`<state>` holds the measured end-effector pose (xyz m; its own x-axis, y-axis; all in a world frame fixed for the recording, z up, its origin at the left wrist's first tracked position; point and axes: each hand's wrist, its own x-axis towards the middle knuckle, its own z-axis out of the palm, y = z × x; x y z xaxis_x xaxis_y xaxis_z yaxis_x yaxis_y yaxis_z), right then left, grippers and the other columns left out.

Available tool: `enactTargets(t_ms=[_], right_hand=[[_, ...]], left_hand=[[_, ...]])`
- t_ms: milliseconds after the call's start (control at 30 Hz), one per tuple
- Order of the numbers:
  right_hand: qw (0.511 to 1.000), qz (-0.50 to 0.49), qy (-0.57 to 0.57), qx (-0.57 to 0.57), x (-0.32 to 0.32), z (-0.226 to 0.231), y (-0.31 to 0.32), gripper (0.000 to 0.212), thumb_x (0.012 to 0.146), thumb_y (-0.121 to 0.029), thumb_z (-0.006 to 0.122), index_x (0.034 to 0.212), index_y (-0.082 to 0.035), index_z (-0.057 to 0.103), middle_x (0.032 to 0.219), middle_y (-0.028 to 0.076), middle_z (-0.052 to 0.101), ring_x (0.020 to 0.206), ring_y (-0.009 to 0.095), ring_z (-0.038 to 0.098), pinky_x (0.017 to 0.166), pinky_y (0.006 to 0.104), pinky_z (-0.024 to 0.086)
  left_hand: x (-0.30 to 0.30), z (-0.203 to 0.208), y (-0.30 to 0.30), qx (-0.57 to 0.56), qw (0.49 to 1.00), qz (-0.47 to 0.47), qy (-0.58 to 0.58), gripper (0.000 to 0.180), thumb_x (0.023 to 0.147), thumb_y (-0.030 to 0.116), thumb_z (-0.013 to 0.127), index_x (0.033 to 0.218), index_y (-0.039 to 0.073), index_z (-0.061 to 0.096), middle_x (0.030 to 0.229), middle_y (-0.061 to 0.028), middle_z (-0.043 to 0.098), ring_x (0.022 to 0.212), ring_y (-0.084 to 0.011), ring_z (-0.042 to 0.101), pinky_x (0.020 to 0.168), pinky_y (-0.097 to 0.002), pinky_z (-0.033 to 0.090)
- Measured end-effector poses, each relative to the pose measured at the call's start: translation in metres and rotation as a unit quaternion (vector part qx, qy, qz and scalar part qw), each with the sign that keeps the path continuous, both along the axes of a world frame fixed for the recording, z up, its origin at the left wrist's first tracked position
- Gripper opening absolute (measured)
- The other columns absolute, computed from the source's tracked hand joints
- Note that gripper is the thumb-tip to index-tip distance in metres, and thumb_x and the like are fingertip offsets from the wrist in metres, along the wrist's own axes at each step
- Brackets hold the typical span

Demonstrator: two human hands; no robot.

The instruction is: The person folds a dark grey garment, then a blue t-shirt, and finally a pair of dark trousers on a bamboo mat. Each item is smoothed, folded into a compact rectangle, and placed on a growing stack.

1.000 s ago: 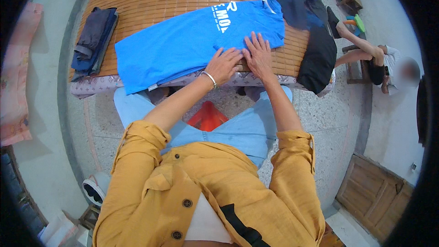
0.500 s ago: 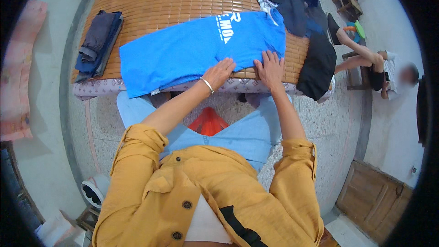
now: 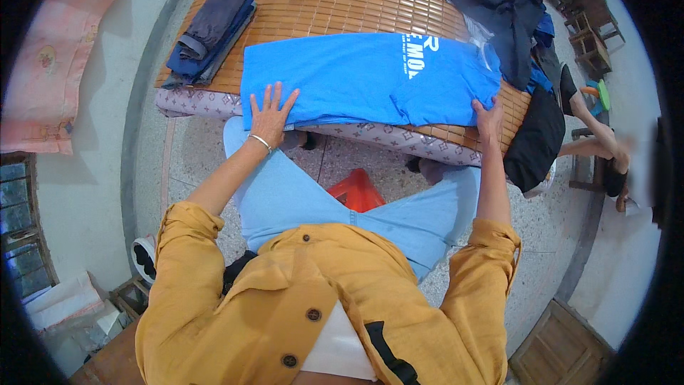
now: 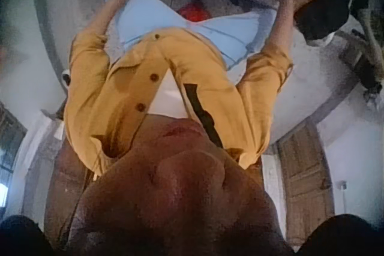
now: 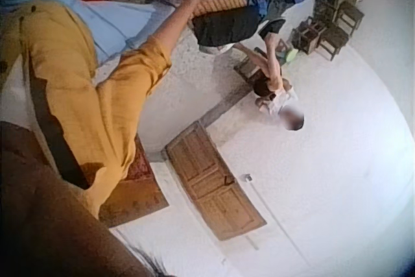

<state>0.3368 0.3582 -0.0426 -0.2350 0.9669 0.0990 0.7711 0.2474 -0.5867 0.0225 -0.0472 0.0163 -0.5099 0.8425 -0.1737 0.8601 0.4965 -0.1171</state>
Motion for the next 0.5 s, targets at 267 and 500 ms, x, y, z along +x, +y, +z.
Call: enactTargets(t_ms=[267,500], right_hand=[[0.997,-0.057,0.019,-0.058,0.01,0.024,-0.015,0.06,0.071,-0.018,0.072,0.119,0.009,0.049,0.115,0.025,0.057,0.106,0.034,0.056,0.092,0.0395,0.042],[0.99,-0.087,0.01,-0.11,0.036,0.013,-0.016,0.041,0.07,-0.017,0.073,0.1,0.009,0.06,0.091,0.02,0.064,0.077,0.028,0.064,0.063,0.0391,0.053]], left_hand=[[-0.05,-0.041,-0.001,0.038,0.99,-0.122,0.063,0.091,0.076,0.004,0.064,0.143,0.038,0.013,0.149,-0.0117,0.019,0.136,-0.0319,0.023,0.101,-0.0656,0.02],[-0.091,-0.018,0.025,-0.083,0.978,-0.174,0.074,0.075,0.086,0.003,0.047,0.143,0.041,0.015,0.15,-0.0074,0.022,0.133,-0.0243,0.032,0.101,-0.0647,0.023]])
